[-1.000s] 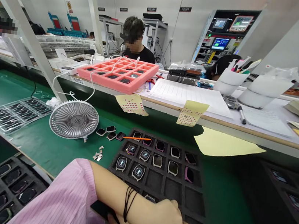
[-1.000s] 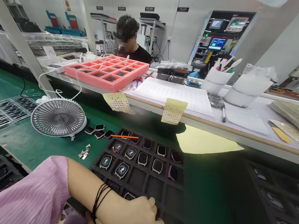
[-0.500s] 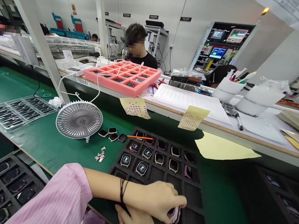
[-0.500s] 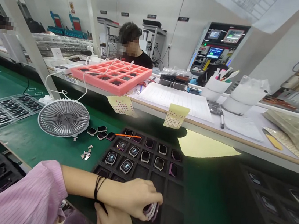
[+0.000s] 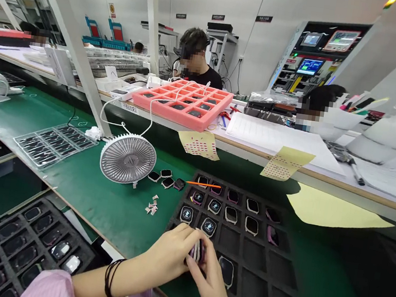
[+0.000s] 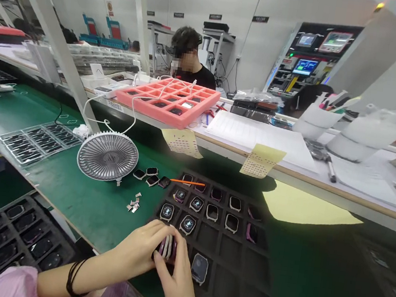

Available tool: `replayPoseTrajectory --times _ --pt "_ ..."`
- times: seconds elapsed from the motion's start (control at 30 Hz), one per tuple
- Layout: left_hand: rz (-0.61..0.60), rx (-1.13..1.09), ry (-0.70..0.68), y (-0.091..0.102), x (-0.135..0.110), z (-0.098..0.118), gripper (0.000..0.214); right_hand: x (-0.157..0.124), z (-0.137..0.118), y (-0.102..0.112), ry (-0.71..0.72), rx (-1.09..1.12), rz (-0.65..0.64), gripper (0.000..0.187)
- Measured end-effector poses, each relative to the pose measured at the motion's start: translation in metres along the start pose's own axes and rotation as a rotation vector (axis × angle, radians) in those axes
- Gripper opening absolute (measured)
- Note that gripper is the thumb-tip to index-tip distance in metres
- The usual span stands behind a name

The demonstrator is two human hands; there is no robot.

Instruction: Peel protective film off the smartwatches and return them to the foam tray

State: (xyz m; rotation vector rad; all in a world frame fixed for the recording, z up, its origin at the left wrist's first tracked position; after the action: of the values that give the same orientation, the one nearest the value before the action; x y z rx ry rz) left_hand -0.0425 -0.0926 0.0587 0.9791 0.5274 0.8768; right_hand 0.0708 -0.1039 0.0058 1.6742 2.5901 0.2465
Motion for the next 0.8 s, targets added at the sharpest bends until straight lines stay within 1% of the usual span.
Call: replayPoseTrajectory --times 0.03,0.1,0.17,0.23,0.33,0.4,0.43,0.47,0.5,0.53,0.57,0.63,0.7,0.8 --pt "-0.004 0.028 0.013 -0.003 -0.002 -0.004 0.031 0.006 0.000 -0.005 -0.007 -0.039 -0.043 0.050" --pt "-0.028 0.091 0.025 -0.006 -0.005 -0.009 0.036 0.016 0.002 -0.014 -0.017 -0.089 -0.074 0.050" --pt "-0.064 0.138 0.037 -0.007 -0.008 -0.013 0.042 0.025 0.005 -0.021 -0.015 -0.113 -0.055 0.051" --pt "-0.074 0.150 0.055 -0.003 -0.010 -0.016 0.044 0.033 0.007 -0.029 0.000 -0.073 -0.024 0.049" --pt "-0.009 0.021 0.026 0.011 -0.017 -0.025 0.046 0.042 0.011 -0.035 -0.029 0.136 0.012 0.047" --pt "0.081 -0.086 0.033 0.024 -0.024 -0.041 0.058 0.046 0.015 -0.036 -0.103 0.370 0.013 0.047" --pt "0.133 -0.109 0.075 0.029 -0.029 -0.053 0.062 0.048 0.016 -0.036 -0.137 0.503 0.006 0.047" --pt "0.188 -0.102 0.147 0.032 -0.034 -0.067 0.057 0.049 0.016 -0.036 -0.163 0.632 0.000 0.046" --pt "0.225 -0.072 0.229 0.033 -0.040 -0.082 0.044 0.050 0.016 -0.035 -0.182 0.747 -0.002 0.046" --pt "0.254 -0.030 0.321 0.032 -0.045 -0.098 0.030 0.051 0.016 -0.035 -0.197 0.840 0.003 0.045" --pt "0.263 0.026 0.397 0.028 -0.050 -0.111 0.021 0.052 0.017 -0.033 -0.207 0.909 0.015 0.044" --pt "0.280 0.134 0.503 0.018 -0.057 -0.132 0.013 0.052 0.018 -0.032 -0.232 0.992 0.041 0.042" --pt "0.299 0.211 0.524 0.006 -0.059 -0.142 0.012 0.051 0.019 -0.031 -0.247 1.032 0.054 0.041" --pt "0.319 0.309 0.517 -0.006 -0.059 -0.145 0.017 0.049 0.020 -0.031 -0.251 1.039 0.060 0.039"
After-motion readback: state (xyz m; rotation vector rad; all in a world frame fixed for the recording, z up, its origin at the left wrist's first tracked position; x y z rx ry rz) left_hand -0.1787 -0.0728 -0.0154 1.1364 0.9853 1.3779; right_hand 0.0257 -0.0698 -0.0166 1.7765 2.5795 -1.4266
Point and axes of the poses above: each hand's wrist, its own x-axis towards the middle knuckle, its own y-axis out of the back of the hand, z = x × y, the point moved 5 cm from there along x, towards the middle knuckle, and after that the axes turned 10 degrees about -z, right-handed, at the moved point
